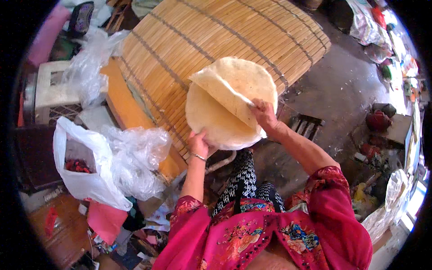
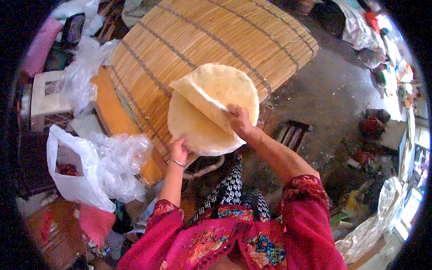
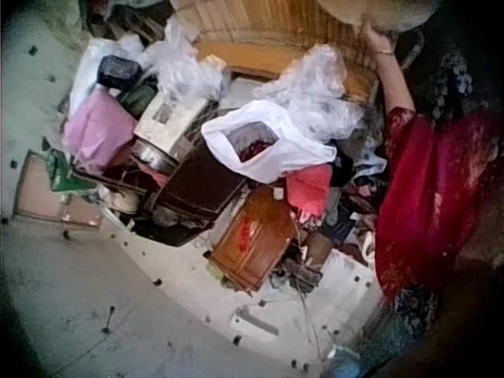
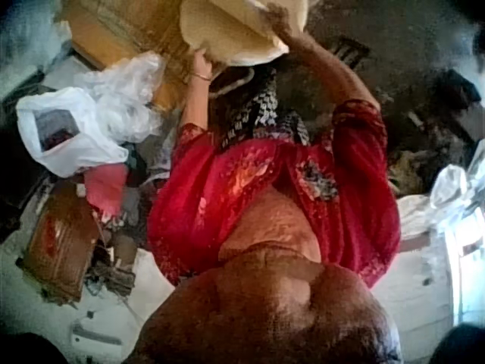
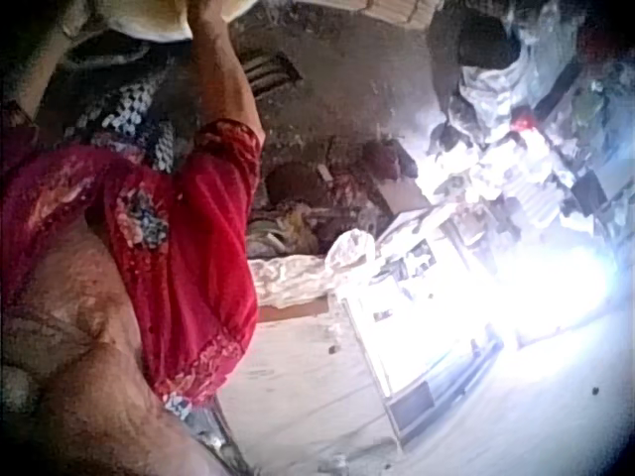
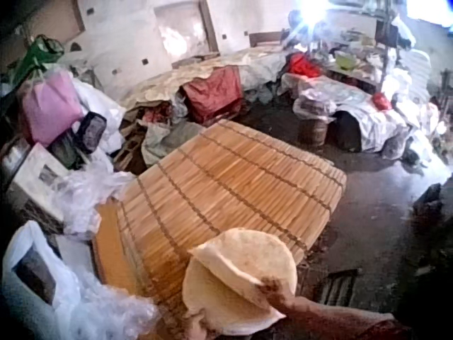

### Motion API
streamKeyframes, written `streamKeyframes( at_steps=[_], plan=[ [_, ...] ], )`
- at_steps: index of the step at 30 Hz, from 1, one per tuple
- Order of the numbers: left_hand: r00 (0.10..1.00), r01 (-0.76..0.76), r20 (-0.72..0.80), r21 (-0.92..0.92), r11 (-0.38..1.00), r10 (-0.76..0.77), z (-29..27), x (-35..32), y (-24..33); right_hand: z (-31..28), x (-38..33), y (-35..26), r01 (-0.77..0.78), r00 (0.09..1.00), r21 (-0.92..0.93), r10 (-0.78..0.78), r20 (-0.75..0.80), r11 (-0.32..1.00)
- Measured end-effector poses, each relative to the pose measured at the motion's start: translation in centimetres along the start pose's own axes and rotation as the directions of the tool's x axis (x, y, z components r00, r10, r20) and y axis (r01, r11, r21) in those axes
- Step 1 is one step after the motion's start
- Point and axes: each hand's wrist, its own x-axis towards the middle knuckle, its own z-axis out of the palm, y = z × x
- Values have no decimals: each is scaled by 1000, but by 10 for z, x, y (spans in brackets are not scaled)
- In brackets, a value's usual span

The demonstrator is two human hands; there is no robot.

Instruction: The person sorts and stacks large, thin flatbreads by hand on a bamboo mat. They separate individual breads from a pile and layer them onto an organized stack on the mat.

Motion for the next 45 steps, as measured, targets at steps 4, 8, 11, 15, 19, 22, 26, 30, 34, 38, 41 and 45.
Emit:
streamKeyframes(
  at_steps=[4,8,11,15,19,22,26,30,34,38,41,45],
  plan=[
    [989,-119,-31,404,907,144,-47,23,7,-68,6,-65,-188,975,446,220,-21,875],
    [941,59,-267,733,678,206,-15,27,37,-114,-31,-109,-30,974,566,151,-168,824],
    [795,-314,-43,824,472,605,18,1,49,-135,-81,-134,417,893,353,-306,-330,838],
    [883,-223,465,302,927,61,172,-167,58,-147,-177,-130,573,710,-121,-564,-422,811],
    [590,-133,801,225,965,-106,238,-306,7,-143,-305,-127,461,754,40,-367,-545,887],
    [550,12,750,432,902,-366,226,-350,-57,-141,-400,-93,446,514,-425,-614,-598,788],
    [382,62,710,619,783,-592,209,-411,-163,-115,-501,-43,122,518,-377,-383,-765,918],
    [176,164,587,774,612,-790,190,-457,-234,-93,-592,-24,-165,331,-343,-276,-902,925],
    [56,91,418,902,421,-907,221,-501,-255,-98,-620,-42,-282,75,-202,-189,-979,938],
    [-130,195,292,944,265,-947,201,-550,-288,-90,-690,-54,-249,-198,-18,-69,-978,968],
    [-303,243,171,965,98,-938,193,-562,-304,-83,-710,-57,-286,-324,89,-10,-946,954],
    [-246,13,205,978,208,-947,197,-566,-323,-85,-718,-50,-389,-355,179,32,-934,904]
  ],
)
